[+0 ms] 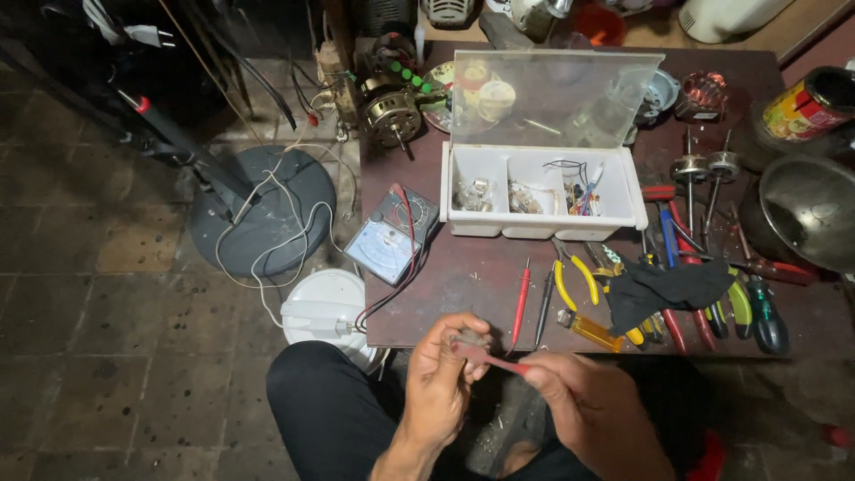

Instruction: Filing and cleaning a small metal component at a repair bench to smooth its surface.

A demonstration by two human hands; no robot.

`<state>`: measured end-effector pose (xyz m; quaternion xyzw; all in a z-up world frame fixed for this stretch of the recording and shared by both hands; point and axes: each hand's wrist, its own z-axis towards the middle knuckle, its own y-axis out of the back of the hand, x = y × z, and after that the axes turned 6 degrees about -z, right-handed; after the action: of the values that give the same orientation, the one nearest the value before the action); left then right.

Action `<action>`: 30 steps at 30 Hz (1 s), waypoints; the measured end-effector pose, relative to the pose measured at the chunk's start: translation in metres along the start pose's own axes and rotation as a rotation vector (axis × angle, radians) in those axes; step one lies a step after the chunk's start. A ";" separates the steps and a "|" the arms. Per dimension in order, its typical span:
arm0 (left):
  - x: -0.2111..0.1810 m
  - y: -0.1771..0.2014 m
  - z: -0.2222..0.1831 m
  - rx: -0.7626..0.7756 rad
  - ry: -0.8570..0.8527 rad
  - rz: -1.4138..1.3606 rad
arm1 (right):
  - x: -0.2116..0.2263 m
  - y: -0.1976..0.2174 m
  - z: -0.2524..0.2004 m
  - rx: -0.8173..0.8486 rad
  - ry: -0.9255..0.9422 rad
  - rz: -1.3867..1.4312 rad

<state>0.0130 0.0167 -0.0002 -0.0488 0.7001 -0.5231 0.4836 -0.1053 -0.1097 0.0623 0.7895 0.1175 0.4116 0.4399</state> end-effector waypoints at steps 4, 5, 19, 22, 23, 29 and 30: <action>0.006 0.014 0.001 -0.141 0.021 0.002 | -0.034 -0.002 0.001 -0.188 0.333 0.012; 0.004 0.014 0.001 -0.115 -0.030 -0.053 | -0.035 0.001 0.002 -0.231 0.251 -0.013; -0.006 -0.001 -0.006 0.033 -0.030 -0.250 | -0.019 -0.023 0.036 -0.645 0.478 -0.373; -0.005 0.002 -0.005 0.022 0.043 -0.288 | -0.033 -0.009 0.028 -0.706 0.542 -0.356; -0.004 0.002 -0.004 0.008 0.054 -0.297 | -0.043 -0.007 0.028 -0.701 0.535 -0.438; 0.010 0.007 0.000 -0.071 0.123 -0.321 | -0.074 -0.010 0.024 -0.593 0.365 -0.479; 0.011 0.009 0.001 -0.113 0.131 -0.316 | -0.079 -0.011 0.024 -0.606 0.339 -0.460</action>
<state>0.0117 0.0139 -0.0138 -0.1510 0.7419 -0.5546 0.3453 -0.1349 -0.1610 0.0037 0.4985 0.2350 0.4428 0.7072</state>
